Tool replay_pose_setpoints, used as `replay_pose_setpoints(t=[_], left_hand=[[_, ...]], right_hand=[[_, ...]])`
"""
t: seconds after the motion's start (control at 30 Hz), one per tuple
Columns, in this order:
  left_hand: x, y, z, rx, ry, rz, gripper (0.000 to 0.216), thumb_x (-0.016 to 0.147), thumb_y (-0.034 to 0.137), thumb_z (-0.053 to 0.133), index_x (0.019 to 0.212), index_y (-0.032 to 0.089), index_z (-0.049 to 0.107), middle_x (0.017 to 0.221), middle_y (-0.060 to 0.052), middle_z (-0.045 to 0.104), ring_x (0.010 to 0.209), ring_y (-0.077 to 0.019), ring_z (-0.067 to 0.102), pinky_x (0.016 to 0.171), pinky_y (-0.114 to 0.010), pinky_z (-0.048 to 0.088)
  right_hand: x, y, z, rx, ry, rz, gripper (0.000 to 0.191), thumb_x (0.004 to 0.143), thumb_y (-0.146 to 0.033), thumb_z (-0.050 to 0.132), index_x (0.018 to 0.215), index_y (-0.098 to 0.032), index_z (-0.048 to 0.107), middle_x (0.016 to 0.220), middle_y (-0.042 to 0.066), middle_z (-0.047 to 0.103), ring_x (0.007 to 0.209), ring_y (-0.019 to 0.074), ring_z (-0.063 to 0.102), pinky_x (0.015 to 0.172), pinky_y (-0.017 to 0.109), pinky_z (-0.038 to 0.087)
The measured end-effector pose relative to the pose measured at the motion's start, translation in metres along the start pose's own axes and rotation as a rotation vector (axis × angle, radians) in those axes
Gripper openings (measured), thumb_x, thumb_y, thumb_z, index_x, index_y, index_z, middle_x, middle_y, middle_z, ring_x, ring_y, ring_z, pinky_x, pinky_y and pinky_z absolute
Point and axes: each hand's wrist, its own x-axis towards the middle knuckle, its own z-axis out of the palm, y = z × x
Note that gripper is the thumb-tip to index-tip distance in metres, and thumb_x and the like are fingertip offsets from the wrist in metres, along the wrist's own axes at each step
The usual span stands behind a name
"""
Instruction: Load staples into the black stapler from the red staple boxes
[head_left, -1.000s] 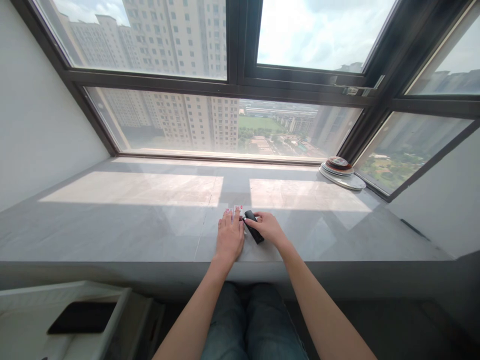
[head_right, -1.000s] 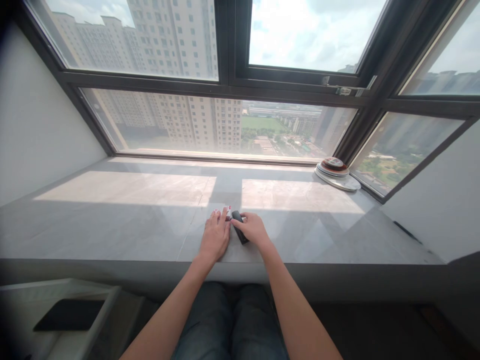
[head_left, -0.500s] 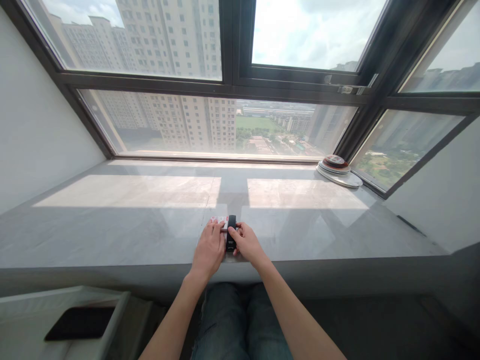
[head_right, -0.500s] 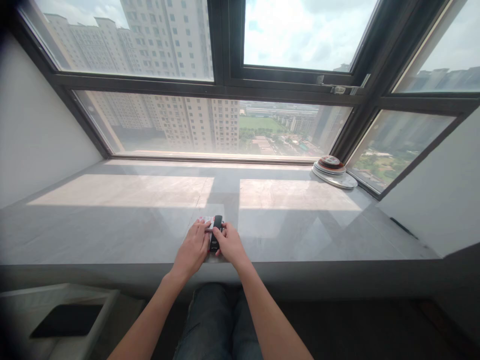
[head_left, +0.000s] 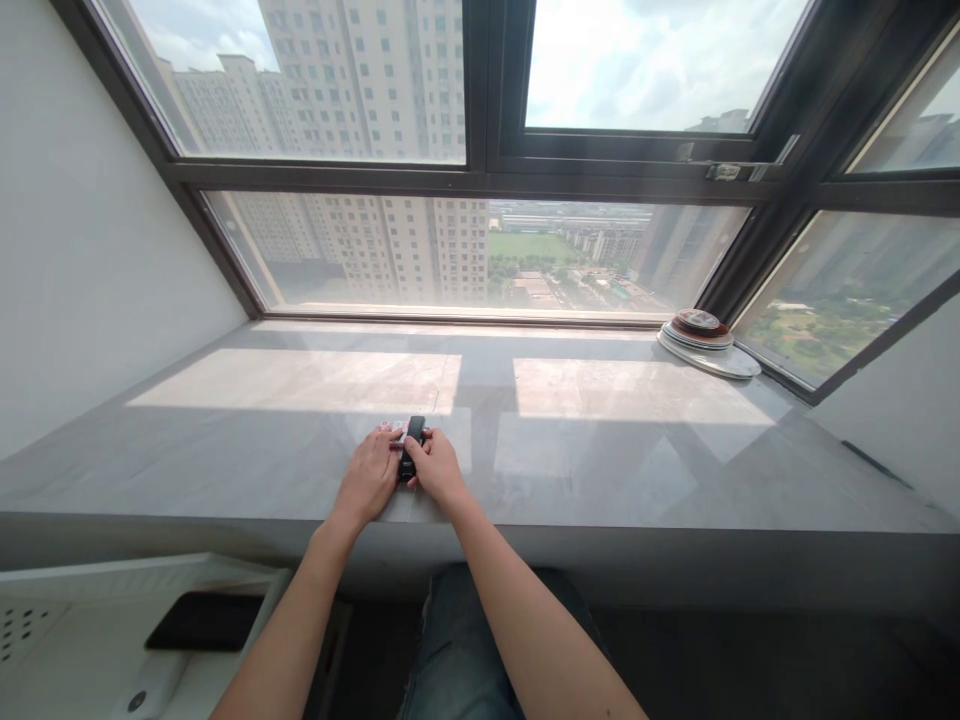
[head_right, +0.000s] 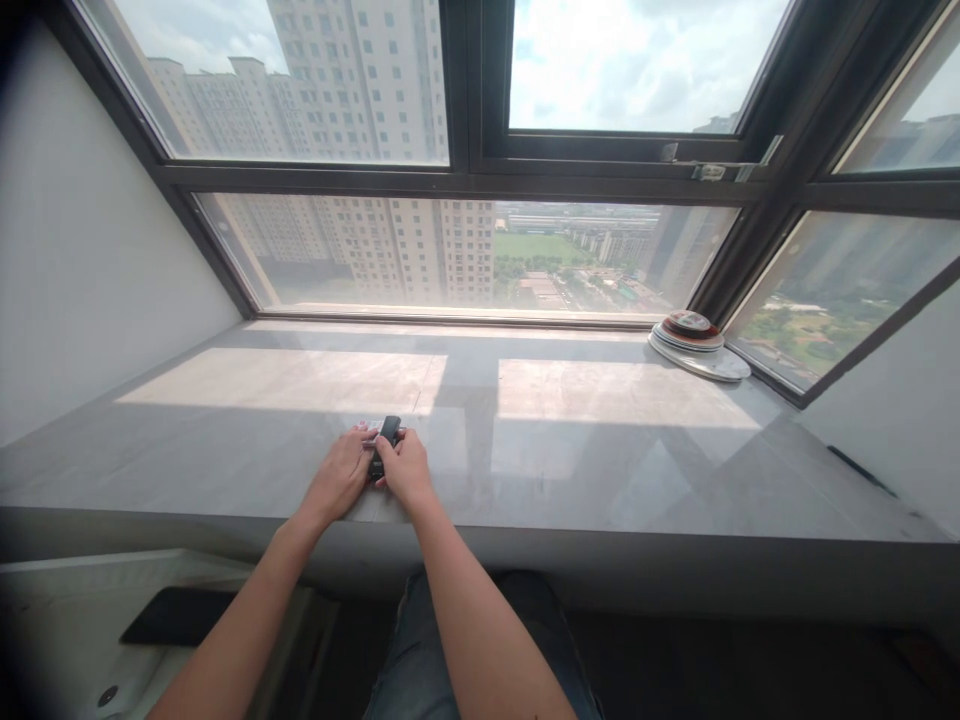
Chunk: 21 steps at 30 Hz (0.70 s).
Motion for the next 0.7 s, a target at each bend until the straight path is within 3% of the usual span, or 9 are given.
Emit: replay_pose_setpoints(t=[0.1, 0.2, 0.33, 0.47, 0.5, 0.57, 0.7], left_hand=[[-0.001, 0.005, -0.002, -0.041, 0.02, -0.058, 0.041, 0.1, 0.023, 0.031, 0.136, 0.02, 0.049, 0.143, -0.013, 0.051, 0.14, -0.0268, 0.039, 0.117, -0.051, 0.029], [-0.004, 0.009, -0.007, -0.085, 0.072, -0.143, 0.04, 0.1, 0.024, 0.031, 0.137, 0.022, 0.048, 0.141, -0.011, 0.054, 0.136, -0.0272, 0.044, 0.117, -0.054, 0.026], [-0.008, 0.021, -0.021, -0.092, 0.226, -0.153, 0.038, 0.101, 0.026, 0.033, 0.135, 0.023, 0.051, 0.138, -0.009, 0.057, 0.135, -0.0276, 0.045, 0.119, -0.055, 0.022], [-0.015, 0.068, -0.024, -0.087, 0.393, -0.095, 0.03, 0.1, 0.026, 0.04, 0.121, 0.022, 0.06, 0.129, -0.01, 0.061, 0.126, -0.029, 0.051, 0.114, -0.051, 0.033], [-0.017, 0.085, -0.02, -0.098, 0.38, -0.07, 0.028, 0.1, 0.026, 0.041, 0.119, 0.023, 0.062, 0.126, -0.01, 0.063, 0.125, -0.0287, 0.052, 0.113, -0.05, 0.035], [-0.018, 0.122, -0.007, -0.131, 0.24, 0.023, 0.029, 0.1, 0.024, 0.042, 0.119, 0.026, 0.063, 0.125, -0.007, 0.064, 0.124, -0.0256, 0.054, 0.111, -0.045, 0.039], [-0.009, 0.184, 0.011, -0.16, -0.113, 0.083, 0.038, 0.1, 0.032, 0.046, 0.134, 0.024, 0.058, 0.146, -0.008, 0.053, 0.14, -0.0275, 0.043, 0.118, -0.046, 0.033]], right_hand=[[-0.001, -0.002, -0.006, -0.016, 0.025, 0.018, 0.053, 0.097, -0.055, 0.051, 0.135, -0.02, 0.043, 0.067, -0.007, 0.055, 0.043, 0.0142, 0.058, 0.04, 0.025, 0.047], [-0.006, -0.004, -0.037, -0.053, 0.102, 0.02, 0.058, 0.101, -0.058, 0.036, 0.144, -0.019, 0.037, 0.067, -0.005, 0.055, 0.045, 0.0143, 0.056, 0.044, 0.027, 0.049], [-0.026, -0.004, -0.124, -0.156, 0.268, -0.044, 0.056, 0.098, -0.05, 0.041, 0.145, -0.022, 0.04, 0.084, 0.0, 0.062, 0.061, 0.0158, 0.061, 0.062, 0.03, 0.054], [-0.055, 0.0, -0.214, -0.657, 0.409, -0.229, 0.052, 0.096, -0.04, 0.039, 0.141, -0.017, 0.05, 0.113, 0.011, 0.066, 0.106, 0.0251, 0.062, 0.096, 0.04, 0.05], [-0.062, 0.001, -0.229, -0.791, 0.403, -0.247, 0.052, 0.095, -0.039, 0.04, 0.141, -0.018, 0.051, 0.122, 0.012, 0.064, 0.117, 0.0264, 0.057, 0.105, 0.042, 0.045], [-0.073, 0.005, -0.247, -1.04, 0.361, -0.236, 0.055, 0.095, -0.039, 0.041, 0.146, -0.021, 0.049, 0.141, 0.011, 0.055, 0.137, 0.0278, 0.043, 0.116, 0.044, 0.031], [-0.084, 0.009, -0.249, -1.334, 0.284, -0.142, 0.057, 0.1, -0.04, 0.034, 0.155, -0.025, 0.038, 0.161, 0.004, 0.035, 0.152, 0.0278, 0.018, 0.123, 0.047, 0.014]])
